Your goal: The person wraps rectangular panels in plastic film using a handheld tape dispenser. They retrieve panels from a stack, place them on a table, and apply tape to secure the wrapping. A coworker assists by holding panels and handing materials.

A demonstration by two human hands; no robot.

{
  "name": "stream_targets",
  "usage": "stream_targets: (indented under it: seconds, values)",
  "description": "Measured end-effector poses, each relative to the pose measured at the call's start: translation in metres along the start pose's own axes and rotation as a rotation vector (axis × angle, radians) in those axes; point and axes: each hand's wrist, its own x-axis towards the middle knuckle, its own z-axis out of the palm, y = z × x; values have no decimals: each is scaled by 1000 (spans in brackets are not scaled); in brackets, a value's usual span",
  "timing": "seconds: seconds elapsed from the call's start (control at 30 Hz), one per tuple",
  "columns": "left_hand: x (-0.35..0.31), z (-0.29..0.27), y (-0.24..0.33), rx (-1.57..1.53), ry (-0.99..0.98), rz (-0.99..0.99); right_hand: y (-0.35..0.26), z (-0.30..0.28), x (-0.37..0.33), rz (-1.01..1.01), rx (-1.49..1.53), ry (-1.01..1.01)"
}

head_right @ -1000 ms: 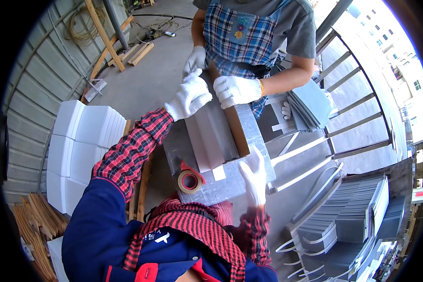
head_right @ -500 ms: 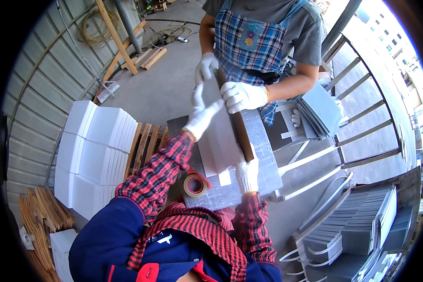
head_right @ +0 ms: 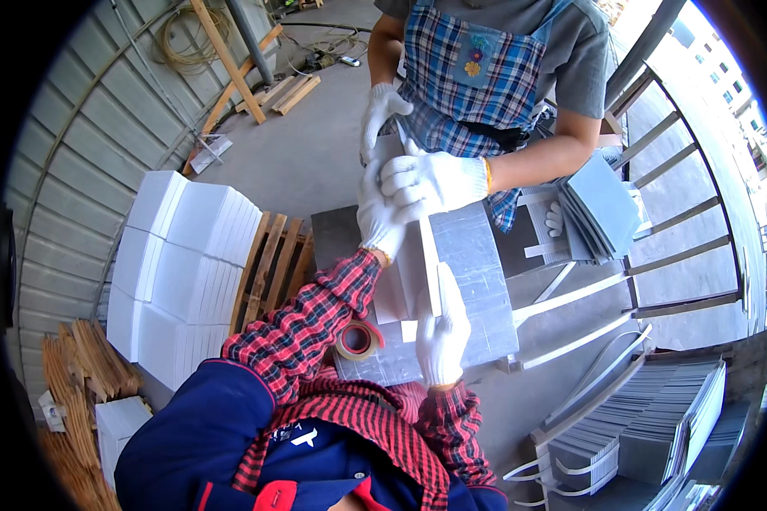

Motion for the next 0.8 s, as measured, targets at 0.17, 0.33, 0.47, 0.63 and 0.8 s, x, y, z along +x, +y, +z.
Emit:
stream_targets:
  seconds: [0.17, 0.33, 0.47, 0.63, 0.8]
  values:
    - [-11, 8, 29, -1571, -190, -413, -24, -5, 1, -199, -358, -184]
    - [-26, -10, 12, -725, 102, -198, 7, -2, -4, -192, -325, -102]
    - [-36, 34, 65, 806, 398, 270, 8, -2, -6, -171, -272, -64]
    - [-14, 44, 95, 1023, -1026, 696, -3, 11, -7, -190, -342, 14]
    - [-28, 30, 69, 1117, -1320, 573, 27, 34, -51, 96, 32, 205]
